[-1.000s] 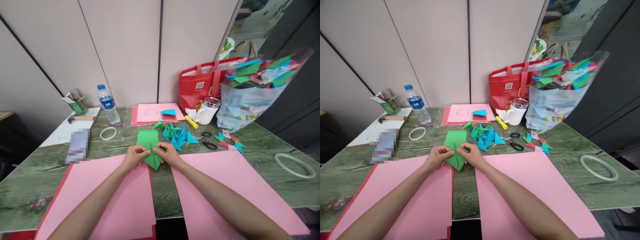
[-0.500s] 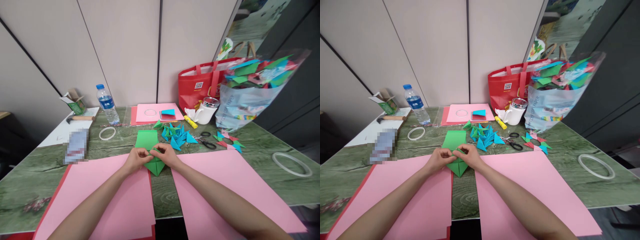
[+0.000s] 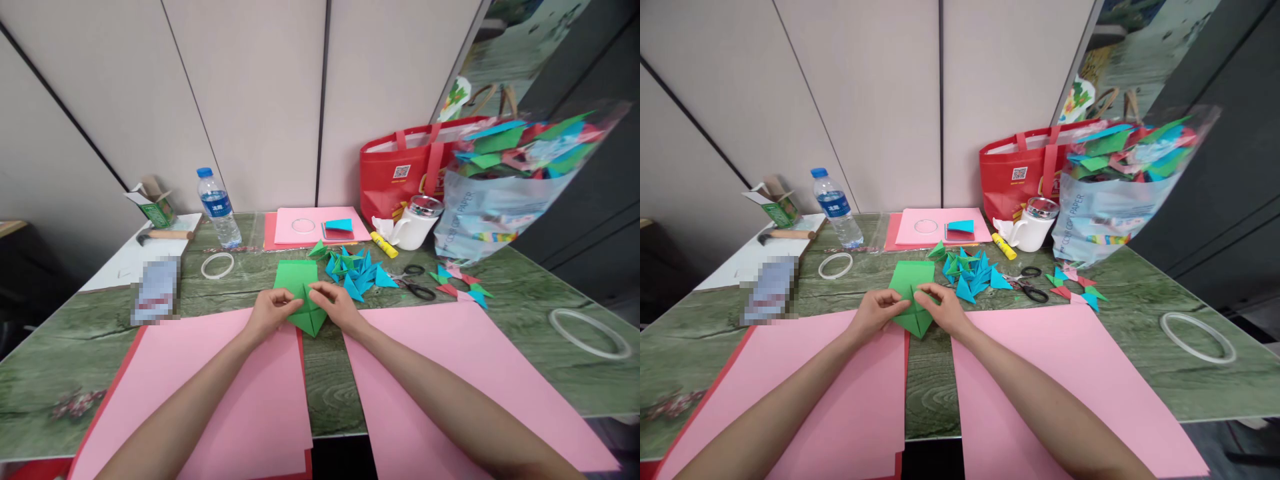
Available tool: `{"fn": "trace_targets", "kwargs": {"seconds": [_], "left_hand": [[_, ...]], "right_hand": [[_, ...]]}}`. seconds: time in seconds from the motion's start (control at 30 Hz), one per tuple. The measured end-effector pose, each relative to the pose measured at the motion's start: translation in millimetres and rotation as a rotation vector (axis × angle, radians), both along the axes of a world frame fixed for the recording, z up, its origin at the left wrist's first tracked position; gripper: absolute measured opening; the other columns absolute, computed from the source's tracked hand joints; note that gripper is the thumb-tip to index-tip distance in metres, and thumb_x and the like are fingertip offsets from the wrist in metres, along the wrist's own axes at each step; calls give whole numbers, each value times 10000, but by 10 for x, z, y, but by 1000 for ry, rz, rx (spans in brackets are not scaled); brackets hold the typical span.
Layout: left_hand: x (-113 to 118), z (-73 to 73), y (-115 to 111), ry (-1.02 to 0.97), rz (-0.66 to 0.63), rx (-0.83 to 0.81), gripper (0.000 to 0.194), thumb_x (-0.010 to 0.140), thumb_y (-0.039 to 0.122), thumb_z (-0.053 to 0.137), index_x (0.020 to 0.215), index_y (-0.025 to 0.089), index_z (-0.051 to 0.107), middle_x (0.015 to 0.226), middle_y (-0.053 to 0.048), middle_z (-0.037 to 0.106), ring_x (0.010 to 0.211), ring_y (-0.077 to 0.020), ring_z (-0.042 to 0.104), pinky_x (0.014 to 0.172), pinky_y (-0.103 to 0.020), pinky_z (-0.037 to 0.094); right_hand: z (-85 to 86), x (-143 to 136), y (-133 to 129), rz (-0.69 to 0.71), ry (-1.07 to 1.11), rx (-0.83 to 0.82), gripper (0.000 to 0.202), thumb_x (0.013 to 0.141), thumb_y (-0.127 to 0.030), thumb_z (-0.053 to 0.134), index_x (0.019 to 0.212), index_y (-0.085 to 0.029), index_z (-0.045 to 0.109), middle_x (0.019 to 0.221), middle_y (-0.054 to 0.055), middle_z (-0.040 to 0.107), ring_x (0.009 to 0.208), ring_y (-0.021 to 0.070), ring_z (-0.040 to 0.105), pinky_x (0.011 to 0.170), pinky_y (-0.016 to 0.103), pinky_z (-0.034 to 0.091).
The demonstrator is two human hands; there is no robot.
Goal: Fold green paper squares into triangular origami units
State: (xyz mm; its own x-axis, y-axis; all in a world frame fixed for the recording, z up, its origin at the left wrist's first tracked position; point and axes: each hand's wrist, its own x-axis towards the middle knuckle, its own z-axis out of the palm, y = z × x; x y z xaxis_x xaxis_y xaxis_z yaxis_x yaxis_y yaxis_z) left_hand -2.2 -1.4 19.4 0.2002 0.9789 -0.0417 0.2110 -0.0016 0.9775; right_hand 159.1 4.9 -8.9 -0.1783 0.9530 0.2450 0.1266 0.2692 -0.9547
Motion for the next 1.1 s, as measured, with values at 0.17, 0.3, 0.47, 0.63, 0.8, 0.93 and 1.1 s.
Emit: {"fn": "trace_targets", "kwargs": {"seconds": [0.17,0.3,0.47,0.63,0.8,0.93,1.1], "left_hand": [[-44,22,49,-15,164,97,251,601,382,668,591,138,608,436,51,462,318,-35,324,312,-178,225],[-44,8,41,8,204,200,227,610,361,669,614,136,646,448,43,472,333,-33,350,324,-172,250],[-15,4,-11,-93,16,57,349,708,377,581,957,142,648,482,12,589,330,-86,477,336,-194,374],[-21,-22,-3,-155,-3,111,240,680,270,620,886,162,683,779,-54,696,690,-182,644,667,-297,511],[-46,-53,23,-75,94,285,222,659,202,632,871,183,696,823,-39,692,706,-165,616,645,-250,488],[-65,-77,41,-1,71,386,214,624,189,670,834,203,707,684,-14,658,605,-127,559,573,-219,445],[-86,-114,59,81,52,469,186,630,200,678,812,221,712,565,5,592,544,-110,488,542,-211,390]], "right_hand": [[-45,2,14,-96,12,35,235,668,-346,616,826,-181,562,793,14,574,725,156,527,578,240,399],[0,26,5,-219,41,93,159,675,-324,625,705,-183,557,702,3,565,678,147,516,594,250,392],[48,49,-9,-211,52,207,105,675,-299,642,674,-206,593,805,30,615,829,183,536,757,318,399],[21,34,-21,-179,66,248,67,651,-259,670,680,-218,627,982,47,570,972,191,509,886,363,362],[10,9,-32,-129,190,160,133,594,-264,710,683,-209,628,1254,51,417,1127,224,437,921,372,362],[3,1,-29,-52,283,35,143,584,-260,714,685,-195,636,1248,82,444,1136,240,443,842,341,426],[-51,-9,-1,-6,333,-41,209,554,-260,730,741,-198,663,1116,87,545,1115,230,457,821,327,435]]}}
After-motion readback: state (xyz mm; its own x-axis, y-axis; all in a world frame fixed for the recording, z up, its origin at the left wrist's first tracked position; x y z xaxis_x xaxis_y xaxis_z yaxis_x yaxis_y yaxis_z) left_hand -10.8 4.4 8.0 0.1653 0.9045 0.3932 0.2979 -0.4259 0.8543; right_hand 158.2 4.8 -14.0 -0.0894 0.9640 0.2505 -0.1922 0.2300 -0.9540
